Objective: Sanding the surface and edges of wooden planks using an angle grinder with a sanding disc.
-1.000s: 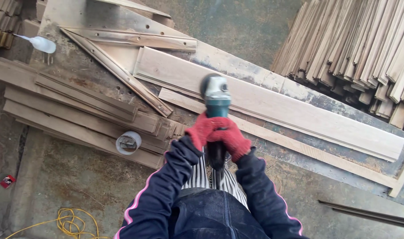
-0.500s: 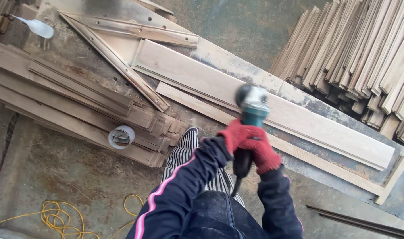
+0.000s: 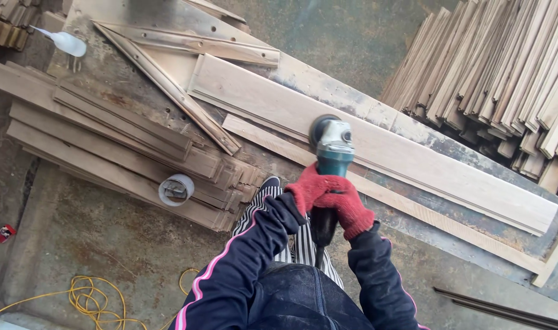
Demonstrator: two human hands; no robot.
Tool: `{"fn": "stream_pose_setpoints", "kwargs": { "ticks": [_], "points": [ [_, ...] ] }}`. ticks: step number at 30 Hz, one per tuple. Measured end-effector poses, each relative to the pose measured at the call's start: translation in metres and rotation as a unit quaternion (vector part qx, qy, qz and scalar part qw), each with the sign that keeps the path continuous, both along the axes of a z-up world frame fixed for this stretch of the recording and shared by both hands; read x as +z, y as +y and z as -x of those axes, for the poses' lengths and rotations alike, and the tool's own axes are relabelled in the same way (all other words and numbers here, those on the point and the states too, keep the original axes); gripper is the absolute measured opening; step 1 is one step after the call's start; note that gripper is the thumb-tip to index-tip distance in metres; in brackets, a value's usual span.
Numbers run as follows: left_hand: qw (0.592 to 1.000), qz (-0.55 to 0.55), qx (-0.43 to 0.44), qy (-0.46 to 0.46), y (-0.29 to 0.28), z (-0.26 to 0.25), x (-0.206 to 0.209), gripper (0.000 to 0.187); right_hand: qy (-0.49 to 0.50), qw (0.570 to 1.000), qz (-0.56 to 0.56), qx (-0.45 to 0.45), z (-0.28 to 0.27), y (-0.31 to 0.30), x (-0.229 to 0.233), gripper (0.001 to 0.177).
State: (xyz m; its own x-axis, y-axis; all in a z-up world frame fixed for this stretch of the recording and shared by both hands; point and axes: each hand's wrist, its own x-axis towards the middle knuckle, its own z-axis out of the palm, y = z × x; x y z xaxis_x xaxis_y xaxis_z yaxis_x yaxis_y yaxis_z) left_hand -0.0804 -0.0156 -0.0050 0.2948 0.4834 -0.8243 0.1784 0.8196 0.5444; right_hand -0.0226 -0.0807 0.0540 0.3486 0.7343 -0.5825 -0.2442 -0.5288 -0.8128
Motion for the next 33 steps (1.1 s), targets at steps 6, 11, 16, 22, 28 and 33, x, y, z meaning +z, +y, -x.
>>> {"fn": "stream_pose_setpoints", "kwargs": {
  "ticks": [6, 11, 16, 22, 28, 33],
  "points": [
    [0.977, -0.190, -0.092, 0.035, 0.044, 0.060, -0.090, 0.048, 0.004, 0.997, 0.012, 0.078, 0.036, 0.063, -0.014, 0.027],
    [0.992, -0.020, 0.036, -0.122, 0.101, 0.136, -0.090, 0.056, 0.002, 0.991, 0.012, 0.131, 0.072, 0.109, -0.039, 0.037],
    [0.962, -0.078, -0.005, -0.261, 0.118, 0.184, -0.201, 0.063, -0.012, 0.979, 0.040, 0.198, 0.086, 0.139, -0.020, 0.049],
    [0.982, -0.182, 0.005, -0.044, 0.054, 0.066, -0.058, 0.027, -0.010, 0.992, 0.018, 0.122, 0.029, 0.072, -0.018, 0.023],
    [0.995, -0.013, -0.089, -0.033, -0.017, -0.038, -0.015, 0.059, -0.037, 0.999, 0.006, -0.027, -0.032, -0.022, -0.005, 0.023],
    [0.990, 0.043, -0.124, -0.045, -0.032, -0.050, -0.016, 0.075, -0.023, 0.997, 0.020, -0.066, -0.050, -0.058, -0.031, 0.028]
  ]
}}
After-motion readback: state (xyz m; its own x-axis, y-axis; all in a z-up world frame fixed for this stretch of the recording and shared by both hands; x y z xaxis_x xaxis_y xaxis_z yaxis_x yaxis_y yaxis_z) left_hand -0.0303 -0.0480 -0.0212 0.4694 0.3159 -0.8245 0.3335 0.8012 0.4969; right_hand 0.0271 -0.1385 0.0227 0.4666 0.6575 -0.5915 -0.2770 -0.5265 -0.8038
